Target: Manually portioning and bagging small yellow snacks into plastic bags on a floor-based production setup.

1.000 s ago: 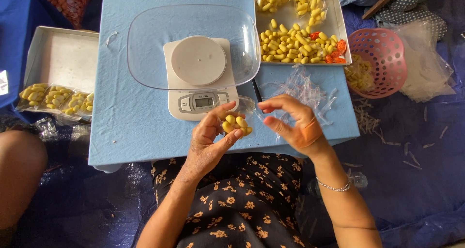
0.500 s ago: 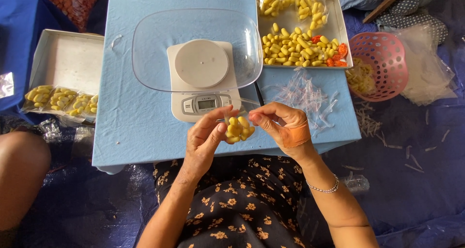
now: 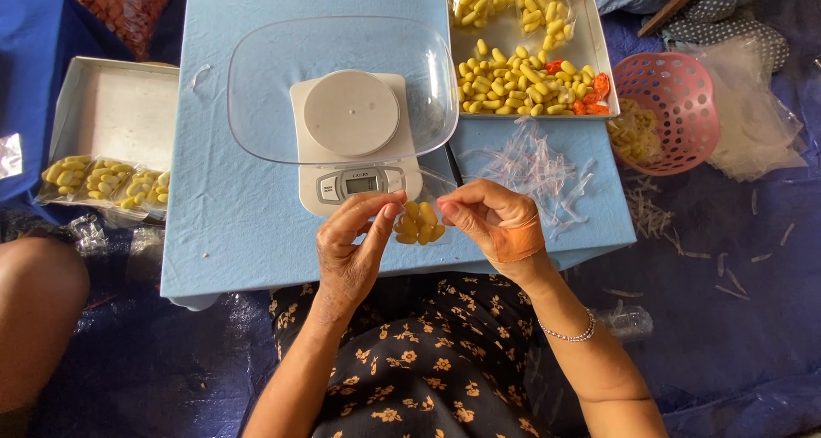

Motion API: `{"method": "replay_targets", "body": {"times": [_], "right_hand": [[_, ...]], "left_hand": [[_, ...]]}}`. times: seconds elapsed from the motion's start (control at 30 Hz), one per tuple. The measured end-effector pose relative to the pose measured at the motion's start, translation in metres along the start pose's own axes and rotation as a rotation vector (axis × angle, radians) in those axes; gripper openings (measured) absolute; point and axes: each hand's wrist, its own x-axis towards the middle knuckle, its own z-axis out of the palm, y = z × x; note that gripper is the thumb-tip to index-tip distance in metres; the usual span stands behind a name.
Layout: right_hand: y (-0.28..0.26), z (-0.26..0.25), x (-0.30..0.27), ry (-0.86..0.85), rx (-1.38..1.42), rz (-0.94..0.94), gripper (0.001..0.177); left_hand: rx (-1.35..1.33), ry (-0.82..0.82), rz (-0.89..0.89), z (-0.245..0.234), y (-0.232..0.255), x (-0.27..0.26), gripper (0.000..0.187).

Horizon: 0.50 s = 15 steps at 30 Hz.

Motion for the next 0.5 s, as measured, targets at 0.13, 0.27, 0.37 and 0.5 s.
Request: {"method": "replay_targets", "body": {"times": [0.13, 0.27, 0.37, 0.5], "right_hand": [[0.008, -0.002, 0.000, -0.001, -0.021, -0.060, 0.008], [0.017, -0.002, -0.001, 0.028, 0.017, -0.043, 0.010], [0.018, -0.004, 0.000, 0.025, 0.045, -0.046, 0.011], [0.021, -0.004, 0.001, 0.006, 0.098, -0.093, 0.009]], "left_hand": [[0.001, 0.018, 0.012, 0.000, 0.001, 0.000, 0.015], [-0.086, 0.035, -0.016, 0.003, -0.002, -0.002, 0.014], [-0.150, 0.040, -0.016, 0.004, -0.005, -0.002, 0.014], [-0.237, 0.053, -0.006, 0.005, -0.013, -0.005, 0.017]]}}
